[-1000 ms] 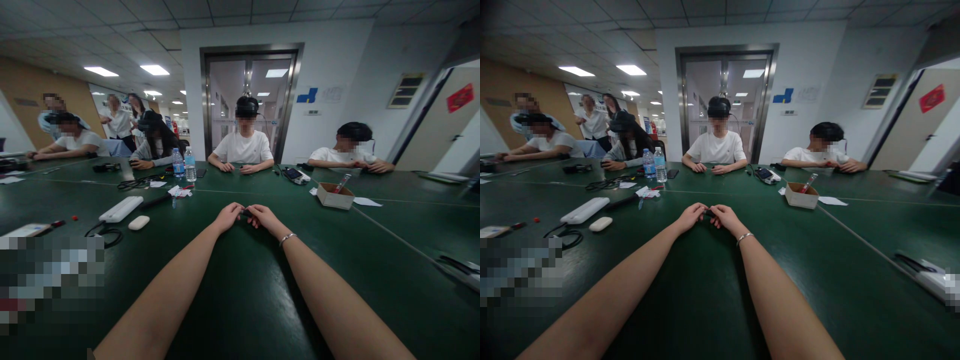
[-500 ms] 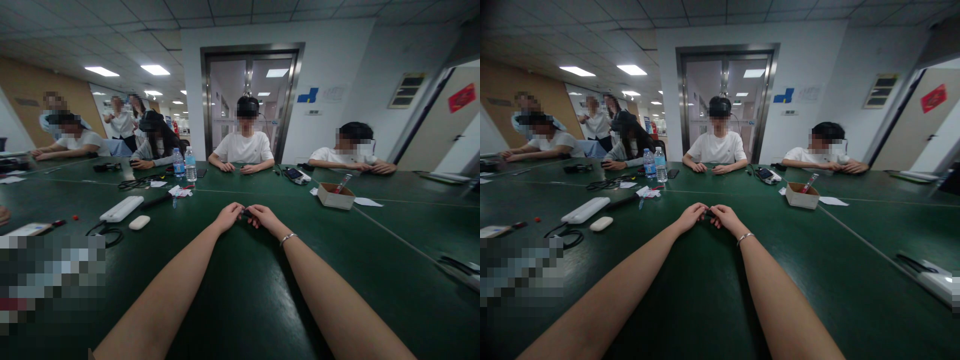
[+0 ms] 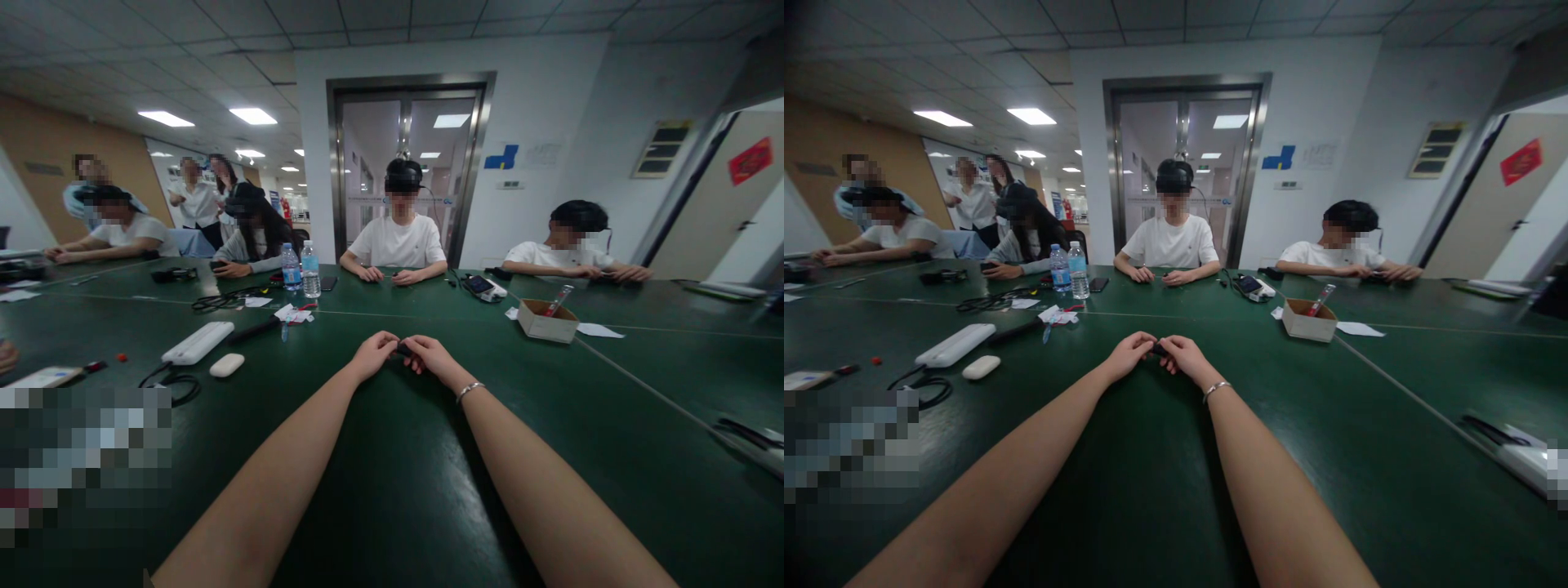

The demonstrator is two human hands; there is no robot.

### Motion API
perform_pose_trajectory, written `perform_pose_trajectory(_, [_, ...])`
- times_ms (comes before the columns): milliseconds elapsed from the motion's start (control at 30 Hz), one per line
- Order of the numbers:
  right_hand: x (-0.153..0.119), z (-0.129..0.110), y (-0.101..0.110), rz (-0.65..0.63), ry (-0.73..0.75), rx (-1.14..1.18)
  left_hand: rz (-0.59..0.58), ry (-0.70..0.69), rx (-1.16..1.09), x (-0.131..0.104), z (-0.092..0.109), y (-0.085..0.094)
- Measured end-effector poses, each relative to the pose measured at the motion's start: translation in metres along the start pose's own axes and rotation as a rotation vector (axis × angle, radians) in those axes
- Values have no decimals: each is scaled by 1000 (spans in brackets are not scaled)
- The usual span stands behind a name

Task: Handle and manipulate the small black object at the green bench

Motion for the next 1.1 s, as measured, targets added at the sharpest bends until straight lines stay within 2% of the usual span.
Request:
perform_pose_trajectory(300, [-1, -1, 0, 0, -2, 4, 40, -9, 58, -3, 6, 3])
perform_pose_trajectory(500, [-1, -1, 0, -5, 6, -1, -2, 18, 29, -1, 3, 0])
perform_pose_trajectory(667, [-1, 0, -1, 6, 3, 2, 27, 18, 27, -1, 1, 1])
perform_pose_trajectory(1100, [-1, -1, -1, 9, -9, 9, -4, 2, 58, 0, -2, 1])
Point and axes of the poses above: each hand's wrist, its own x-axis towards the middle knuckle, its own y-axis out of the back of the hand, z = x × y, the point moved 3 cm from there along x, towards the middle knuckle, and after that the axes turned 1 degree about z, right-handed, at the moved point
